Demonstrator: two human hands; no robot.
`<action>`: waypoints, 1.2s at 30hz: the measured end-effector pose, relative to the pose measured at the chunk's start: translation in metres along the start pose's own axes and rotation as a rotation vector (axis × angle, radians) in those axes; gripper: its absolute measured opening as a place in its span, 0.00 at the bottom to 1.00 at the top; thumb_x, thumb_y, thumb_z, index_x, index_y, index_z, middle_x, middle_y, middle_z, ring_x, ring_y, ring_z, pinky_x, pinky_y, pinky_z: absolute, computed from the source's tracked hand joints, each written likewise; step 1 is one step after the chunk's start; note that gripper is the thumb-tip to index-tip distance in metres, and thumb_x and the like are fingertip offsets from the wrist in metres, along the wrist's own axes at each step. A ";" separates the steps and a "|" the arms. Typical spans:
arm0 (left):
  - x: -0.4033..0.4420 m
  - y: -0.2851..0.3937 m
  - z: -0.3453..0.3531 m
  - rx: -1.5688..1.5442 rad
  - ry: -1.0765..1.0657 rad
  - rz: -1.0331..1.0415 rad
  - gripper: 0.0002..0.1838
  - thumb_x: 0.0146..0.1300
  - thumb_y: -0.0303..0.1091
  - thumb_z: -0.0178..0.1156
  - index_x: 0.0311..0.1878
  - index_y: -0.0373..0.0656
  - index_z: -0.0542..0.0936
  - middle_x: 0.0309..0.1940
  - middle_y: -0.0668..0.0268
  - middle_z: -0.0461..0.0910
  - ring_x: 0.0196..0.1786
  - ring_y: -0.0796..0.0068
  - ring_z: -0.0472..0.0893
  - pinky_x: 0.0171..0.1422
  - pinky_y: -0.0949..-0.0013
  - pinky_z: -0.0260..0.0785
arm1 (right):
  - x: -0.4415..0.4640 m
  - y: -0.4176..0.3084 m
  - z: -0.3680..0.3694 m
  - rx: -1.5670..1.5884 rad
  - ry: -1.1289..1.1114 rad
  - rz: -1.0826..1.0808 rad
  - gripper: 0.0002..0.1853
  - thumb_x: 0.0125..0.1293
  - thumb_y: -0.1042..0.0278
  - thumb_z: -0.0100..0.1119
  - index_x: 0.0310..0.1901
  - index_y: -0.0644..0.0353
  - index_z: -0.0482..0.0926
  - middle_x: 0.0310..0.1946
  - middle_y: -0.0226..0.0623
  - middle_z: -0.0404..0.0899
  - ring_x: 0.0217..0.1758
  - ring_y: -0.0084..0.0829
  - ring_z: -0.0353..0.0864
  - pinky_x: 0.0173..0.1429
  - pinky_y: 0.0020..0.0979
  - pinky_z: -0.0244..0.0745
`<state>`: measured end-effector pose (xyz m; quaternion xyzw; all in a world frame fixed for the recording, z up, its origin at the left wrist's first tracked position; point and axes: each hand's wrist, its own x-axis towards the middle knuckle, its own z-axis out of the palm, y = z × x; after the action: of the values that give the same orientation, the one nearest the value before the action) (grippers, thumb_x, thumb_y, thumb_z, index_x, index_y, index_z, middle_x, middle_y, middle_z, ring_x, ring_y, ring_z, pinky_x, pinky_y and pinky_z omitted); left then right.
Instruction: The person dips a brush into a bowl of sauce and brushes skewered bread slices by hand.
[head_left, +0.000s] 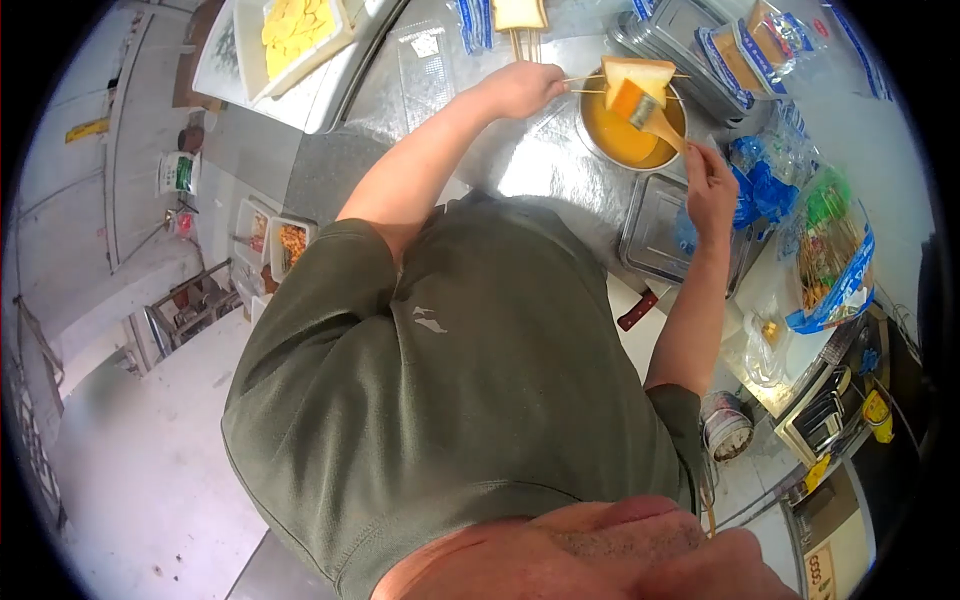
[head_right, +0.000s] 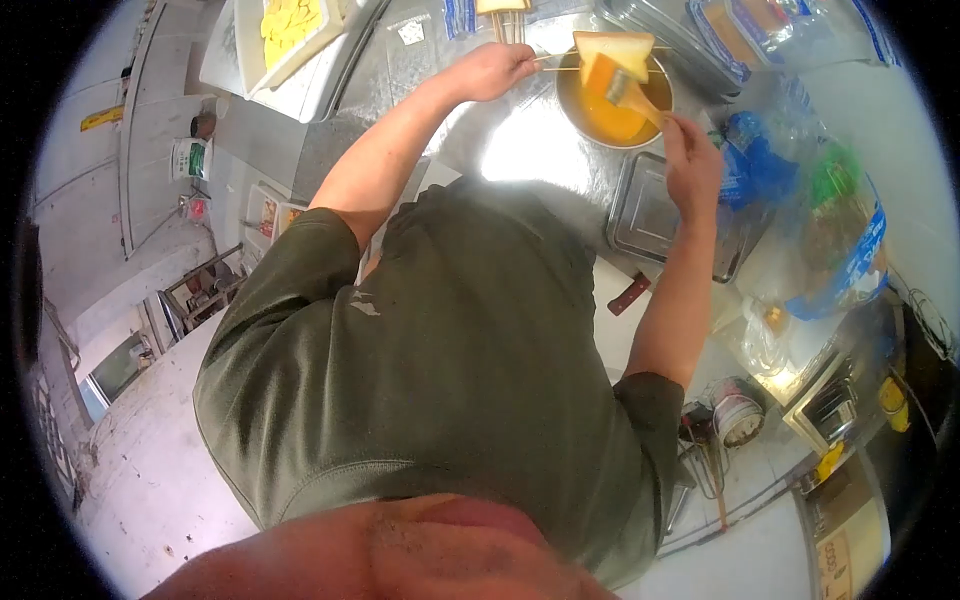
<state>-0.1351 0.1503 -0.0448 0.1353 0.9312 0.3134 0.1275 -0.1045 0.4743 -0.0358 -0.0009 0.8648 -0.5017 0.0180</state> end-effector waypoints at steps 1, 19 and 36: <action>0.000 0.002 0.002 -0.015 0.004 0.020 0.18 0.70 0.46 0.51 0.41 0.38 0.78 0.30 0.50 0.79 0.36 0.47 0.78 0.43 0.53 0.69 | 0.001 0.000 0.006 0.018 -0.006 -0.018 0.13 0.67 0.64 0.58 0.46 0.64 0.82 0.36 0.39 0.85 0.39 0.27 0.82 0.45 0.26 0.73; -0.015 -0.020 0.025 -0.131 0.168 -0.121 0.19 0.68 0.45 0.53 0.40 0.35 0.79 0.33 0.48 0.81 0.38 0.52 0.81 0.44 0.57 0.70 | 0.025 0.041 0.052 -0.318 -0.133 -0.147 0.16 0.67 0.61 0.48 0.36 0.60 0.85 0.35 0.47 0.83 0.38 0.49 0.82 0.43 0.44 0.75; -0.016 0.018 0.050 -0.151 0.095 -0.102 0.18 0.69 0.45 0.52 0.40 0.38 0.79 0.31 0.49 0.80 0.39 0.47 0.79 0.45 0.55 0.71 | -0.036 -0.021 0.078 0.858 0.280 0.369 0.12 0.70 0.65 0.51 0.27 0.57 0.71 0.17 0.20 0.62 0.18 0.13 0.56 0.21 0.22 0.47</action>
<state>-0.1005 0.1863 -0.0699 0.0626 0.9156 0.3819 0.1088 -0.0664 0.3974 -0.0552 0.2273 0.5598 -0.7968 -0.0112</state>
